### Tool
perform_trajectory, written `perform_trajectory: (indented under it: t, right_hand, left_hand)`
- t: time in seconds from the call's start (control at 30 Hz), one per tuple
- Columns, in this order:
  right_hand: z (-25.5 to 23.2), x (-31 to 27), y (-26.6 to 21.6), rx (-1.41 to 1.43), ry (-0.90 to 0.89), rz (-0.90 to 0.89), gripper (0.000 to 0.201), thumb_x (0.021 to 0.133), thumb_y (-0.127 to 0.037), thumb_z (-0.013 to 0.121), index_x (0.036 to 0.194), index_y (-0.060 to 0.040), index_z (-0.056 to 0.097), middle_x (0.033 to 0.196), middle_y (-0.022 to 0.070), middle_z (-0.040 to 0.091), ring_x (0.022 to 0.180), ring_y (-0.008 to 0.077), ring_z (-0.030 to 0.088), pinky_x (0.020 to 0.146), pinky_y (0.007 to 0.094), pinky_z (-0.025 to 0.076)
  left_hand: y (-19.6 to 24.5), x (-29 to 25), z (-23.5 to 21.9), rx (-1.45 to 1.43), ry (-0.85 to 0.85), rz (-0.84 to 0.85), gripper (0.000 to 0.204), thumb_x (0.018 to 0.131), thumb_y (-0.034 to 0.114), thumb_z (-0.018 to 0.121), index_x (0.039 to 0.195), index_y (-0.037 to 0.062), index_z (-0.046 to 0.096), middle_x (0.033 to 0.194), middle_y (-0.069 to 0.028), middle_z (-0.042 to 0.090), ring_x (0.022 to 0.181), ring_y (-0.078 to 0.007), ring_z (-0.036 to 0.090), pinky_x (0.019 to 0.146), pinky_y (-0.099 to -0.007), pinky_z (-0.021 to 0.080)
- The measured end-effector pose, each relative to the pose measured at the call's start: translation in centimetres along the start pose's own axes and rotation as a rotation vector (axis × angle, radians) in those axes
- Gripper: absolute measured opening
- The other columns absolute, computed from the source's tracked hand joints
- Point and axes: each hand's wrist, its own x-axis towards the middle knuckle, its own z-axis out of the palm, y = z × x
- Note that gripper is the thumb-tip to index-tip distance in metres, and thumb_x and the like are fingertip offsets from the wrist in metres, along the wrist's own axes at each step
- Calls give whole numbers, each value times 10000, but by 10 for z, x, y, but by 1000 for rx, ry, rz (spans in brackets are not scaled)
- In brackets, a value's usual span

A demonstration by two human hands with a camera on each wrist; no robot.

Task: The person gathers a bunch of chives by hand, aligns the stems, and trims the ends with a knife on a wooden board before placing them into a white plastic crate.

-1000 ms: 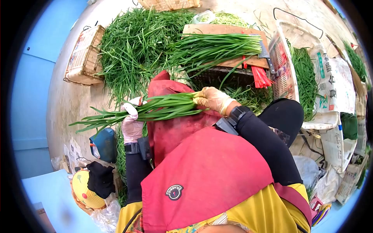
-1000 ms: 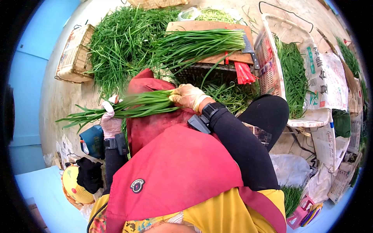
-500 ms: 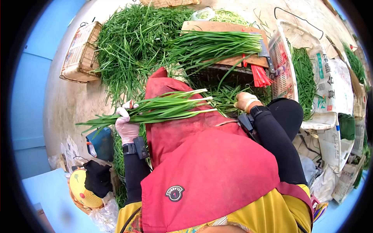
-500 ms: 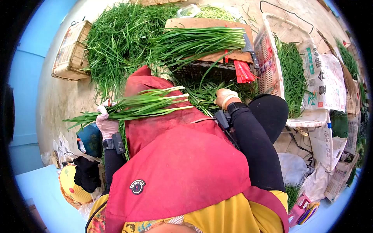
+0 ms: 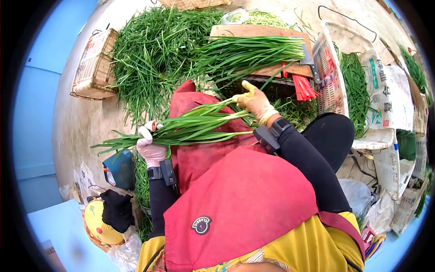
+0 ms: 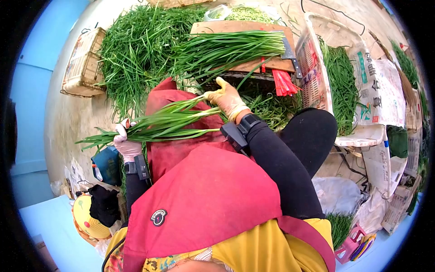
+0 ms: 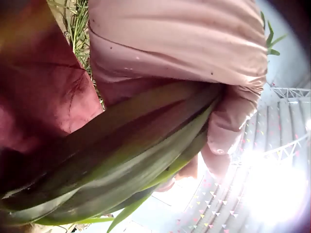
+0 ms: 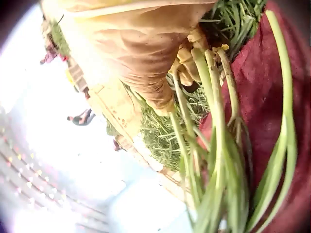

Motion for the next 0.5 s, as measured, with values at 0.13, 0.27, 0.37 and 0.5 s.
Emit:
perform_trajectory:
  t: [0.13,0.27,0.37,0.5]
  right_hand:
    - [-5,-7,13,-261,135,-27,669,860,-114,718,1428,34,398,1066,105,636,883,147,609,783,263,499]
    - [-6,-29,-3,-532,413,-571,188,866,-167,670,1002,-40,694,900,151,680,854,329,658,772,407,515]
    - [4,-31,-27,-1021,-3,-159,506,916,-530,550,925,-60,739,899,196,696,914,366,656,812,404,516]
    - [15,-1,17,-211,-340,-26,355,899,-323,699,1088,-23,718,987,81,735,867,145,663,798,283,512]
  left_hand:
    - [-4,-1,2,22,50,-7,132,644,150,592,692,83,489,947,-111,562,920,-294,583,853,-463,506]
    - [-5,-3,3,29,48,-14,133,630,166,590,686,99,490,959,-120,568,921,-296,575,838,-462,503]
    - [-6,-2,-4,4,7,-47,117,628,136,581,697,97,496,955,-115,557,921,-305,575,857,-459,496]
    - [-11,-2,8,64,-22,-51,121,621,144,573,697,92,494,946,-108,545,920,-305,563,896,-448,482]
